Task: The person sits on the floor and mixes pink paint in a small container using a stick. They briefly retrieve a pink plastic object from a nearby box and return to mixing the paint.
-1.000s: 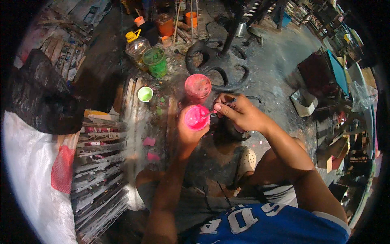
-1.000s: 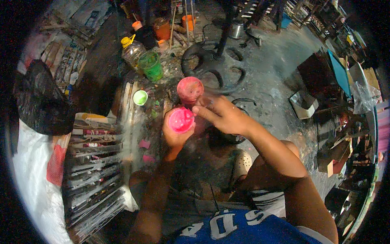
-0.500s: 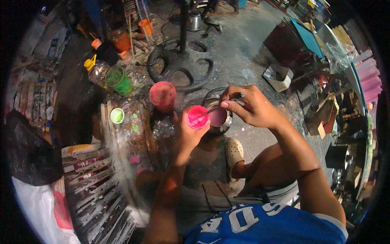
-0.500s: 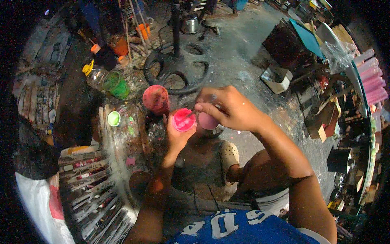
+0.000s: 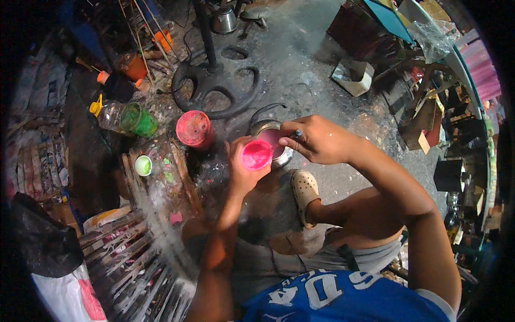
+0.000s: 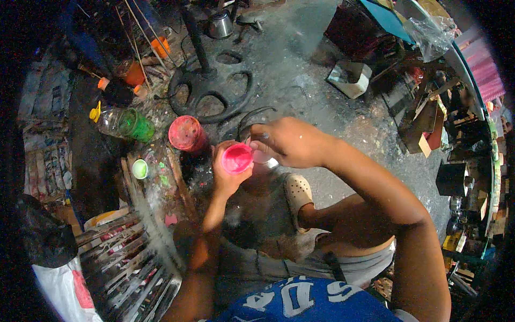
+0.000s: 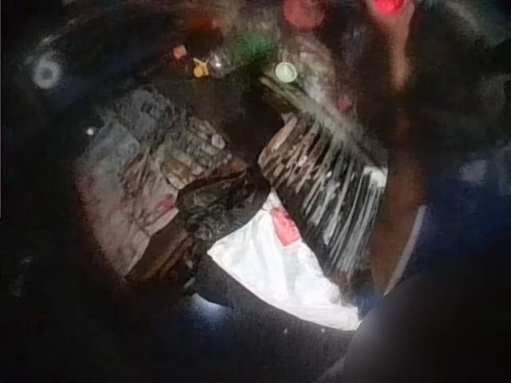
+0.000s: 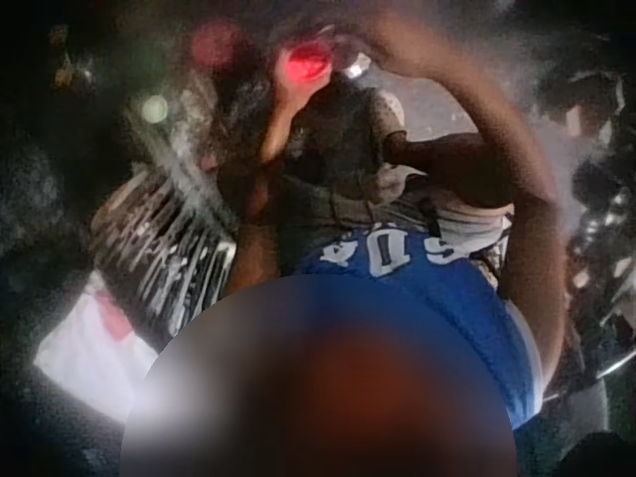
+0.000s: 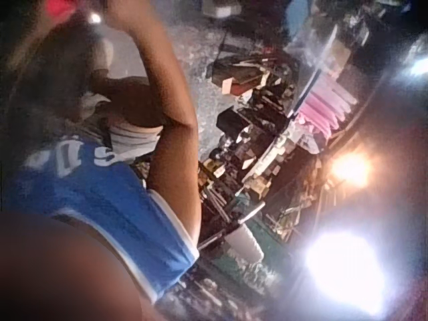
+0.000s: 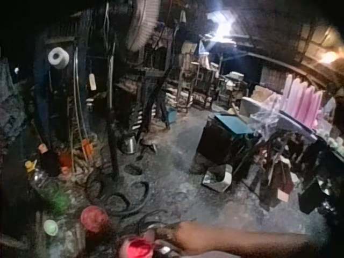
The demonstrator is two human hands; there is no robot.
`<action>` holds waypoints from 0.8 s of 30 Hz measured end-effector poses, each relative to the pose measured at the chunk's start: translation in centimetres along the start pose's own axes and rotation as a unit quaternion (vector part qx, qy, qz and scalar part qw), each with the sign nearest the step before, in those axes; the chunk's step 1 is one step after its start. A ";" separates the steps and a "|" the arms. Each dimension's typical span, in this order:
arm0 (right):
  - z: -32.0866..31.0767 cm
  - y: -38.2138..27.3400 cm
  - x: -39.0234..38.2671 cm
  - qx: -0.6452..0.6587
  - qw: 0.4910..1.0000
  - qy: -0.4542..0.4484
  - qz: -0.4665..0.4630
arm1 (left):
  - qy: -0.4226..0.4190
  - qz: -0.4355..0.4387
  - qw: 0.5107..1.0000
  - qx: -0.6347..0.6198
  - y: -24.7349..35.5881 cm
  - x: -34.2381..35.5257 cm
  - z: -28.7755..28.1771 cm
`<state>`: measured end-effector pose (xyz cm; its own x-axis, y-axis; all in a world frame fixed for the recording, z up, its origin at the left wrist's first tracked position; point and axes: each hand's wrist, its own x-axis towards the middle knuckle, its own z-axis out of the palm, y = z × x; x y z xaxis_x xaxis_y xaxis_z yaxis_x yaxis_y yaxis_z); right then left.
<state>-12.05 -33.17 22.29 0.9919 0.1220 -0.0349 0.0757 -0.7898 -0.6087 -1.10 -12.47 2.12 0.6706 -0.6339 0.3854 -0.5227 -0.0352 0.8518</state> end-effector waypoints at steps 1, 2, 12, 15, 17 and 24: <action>0.1 -0.2 -0.2 -0.001 1.000 0.011 -0.011 | 0.003 0.004 1.000 0.009 0.0 0.0 0.1; 0.1 -0.4 -0.3 0.000 0.999 0.033 -0.026 | 0.006 -0.003 1.000 -0.008 -0.1 -0.1 0.2; 4.2 -3.0 1.0 0.052 0.994 0.098 -0.009 | 0.045 0.029 0.998 0.041 -0.4 0.0 2.6; 5.3 -2.0 2.7 0.075 0.987 0.133 -0.051 | 0.052 0.024 0.996 0.066 0.0 -0.3 3.4; 5.3 -0.8 3.3 0.055 0.989 0.127 -0.056 | 0.071 0.004 0.997 -0.034 0.3 -0.6 3.6; 3.2 2.0 3.0 -0.015 0.996 0.077 -0.046 | 0.030 0.010 0.999 0.010 0.5 -0.4 2.0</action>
<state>-9.24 -32.50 18.41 0.9844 0.1023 0.1433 0.1673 -0.7976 -0.5795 -2.65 -13.82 1.64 0.6898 -0.5866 0.4243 -0.5467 -0.0378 0.8365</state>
